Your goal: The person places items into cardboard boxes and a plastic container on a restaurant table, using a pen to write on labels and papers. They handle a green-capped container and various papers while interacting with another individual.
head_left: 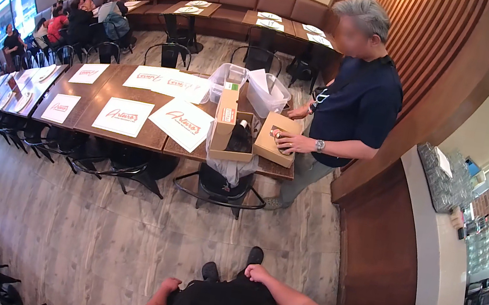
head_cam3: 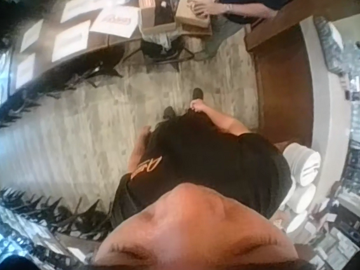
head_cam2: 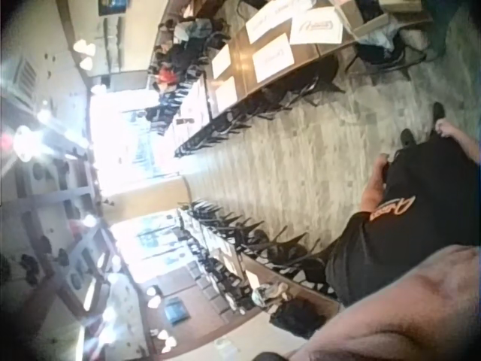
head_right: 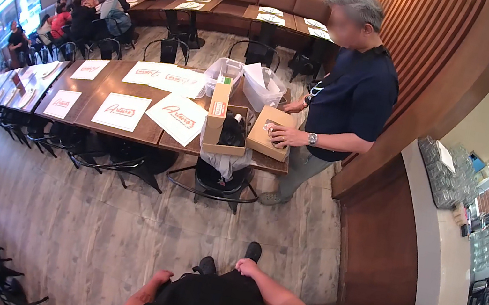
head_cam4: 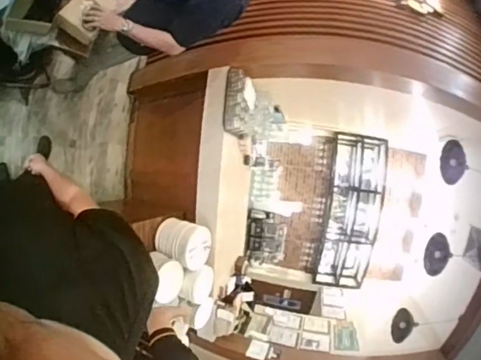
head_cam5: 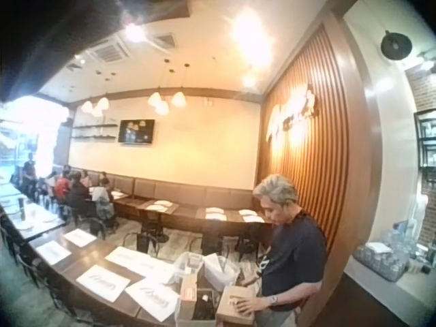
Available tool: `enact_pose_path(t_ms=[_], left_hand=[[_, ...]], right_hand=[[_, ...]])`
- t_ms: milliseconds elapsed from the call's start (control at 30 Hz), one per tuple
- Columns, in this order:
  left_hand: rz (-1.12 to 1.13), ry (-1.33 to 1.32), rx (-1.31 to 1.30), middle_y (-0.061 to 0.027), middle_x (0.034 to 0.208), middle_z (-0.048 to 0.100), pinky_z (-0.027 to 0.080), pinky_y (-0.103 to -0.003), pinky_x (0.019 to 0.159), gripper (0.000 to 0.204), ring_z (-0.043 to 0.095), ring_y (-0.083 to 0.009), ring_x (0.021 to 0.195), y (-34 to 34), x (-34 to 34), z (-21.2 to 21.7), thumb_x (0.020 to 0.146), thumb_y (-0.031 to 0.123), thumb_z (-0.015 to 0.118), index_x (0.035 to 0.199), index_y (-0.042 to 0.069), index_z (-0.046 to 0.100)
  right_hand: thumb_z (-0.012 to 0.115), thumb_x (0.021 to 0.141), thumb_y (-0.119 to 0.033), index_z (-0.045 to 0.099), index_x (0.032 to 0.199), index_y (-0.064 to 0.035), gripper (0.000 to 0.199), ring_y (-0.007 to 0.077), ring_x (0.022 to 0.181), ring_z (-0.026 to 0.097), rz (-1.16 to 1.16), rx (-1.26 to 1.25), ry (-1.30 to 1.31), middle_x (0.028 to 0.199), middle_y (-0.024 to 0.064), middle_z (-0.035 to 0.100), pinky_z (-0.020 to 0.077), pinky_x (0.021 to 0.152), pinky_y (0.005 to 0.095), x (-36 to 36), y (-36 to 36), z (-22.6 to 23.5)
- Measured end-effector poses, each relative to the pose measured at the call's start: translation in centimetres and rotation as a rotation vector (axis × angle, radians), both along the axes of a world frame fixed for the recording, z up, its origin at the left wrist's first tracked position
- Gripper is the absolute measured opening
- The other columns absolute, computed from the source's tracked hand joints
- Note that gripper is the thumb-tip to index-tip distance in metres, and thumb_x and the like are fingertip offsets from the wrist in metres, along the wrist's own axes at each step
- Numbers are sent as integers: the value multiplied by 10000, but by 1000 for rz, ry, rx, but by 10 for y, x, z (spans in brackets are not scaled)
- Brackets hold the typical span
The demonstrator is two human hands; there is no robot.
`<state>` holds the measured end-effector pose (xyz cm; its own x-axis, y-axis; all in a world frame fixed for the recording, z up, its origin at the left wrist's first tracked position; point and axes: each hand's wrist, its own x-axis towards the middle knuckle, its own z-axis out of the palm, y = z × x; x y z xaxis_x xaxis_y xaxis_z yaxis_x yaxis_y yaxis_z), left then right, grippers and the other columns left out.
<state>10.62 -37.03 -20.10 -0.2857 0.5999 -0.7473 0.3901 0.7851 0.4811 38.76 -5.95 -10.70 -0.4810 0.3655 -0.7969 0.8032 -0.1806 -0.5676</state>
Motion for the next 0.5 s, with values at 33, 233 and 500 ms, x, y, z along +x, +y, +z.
enact_pose_path(t_ms=[33,233,500], left_hand=[[-53,40,3,-115,1228,567,403,-368,988,370,521,-292,1151,1,0,2,868,341,463,1138,149,630],[-58,38,-16,-117,1220,571,402,-374,987,372,524,-282,1147,3,-5,9,863,339,467,1118,128,637],[-321,112,-10,-90,1244,568,371,-346,1028,364,506,-251,1182,8,-10,17,873,219,442,1185,128,606]], right_hand=[[444,824,-64,608,908,-83,185,120,555,544,-2,22,2,783,37,624,423,449,276,0,0,3],[436,811,-47,616,911,-74,208,130,552,547,-133,47,24,761,42,617,428,454,278,-1,-6,11],[490,854,-163,622,913,-71,171,132,574,559,-62,36,48,782,46,626,436,472,276,8,-5,-4]])
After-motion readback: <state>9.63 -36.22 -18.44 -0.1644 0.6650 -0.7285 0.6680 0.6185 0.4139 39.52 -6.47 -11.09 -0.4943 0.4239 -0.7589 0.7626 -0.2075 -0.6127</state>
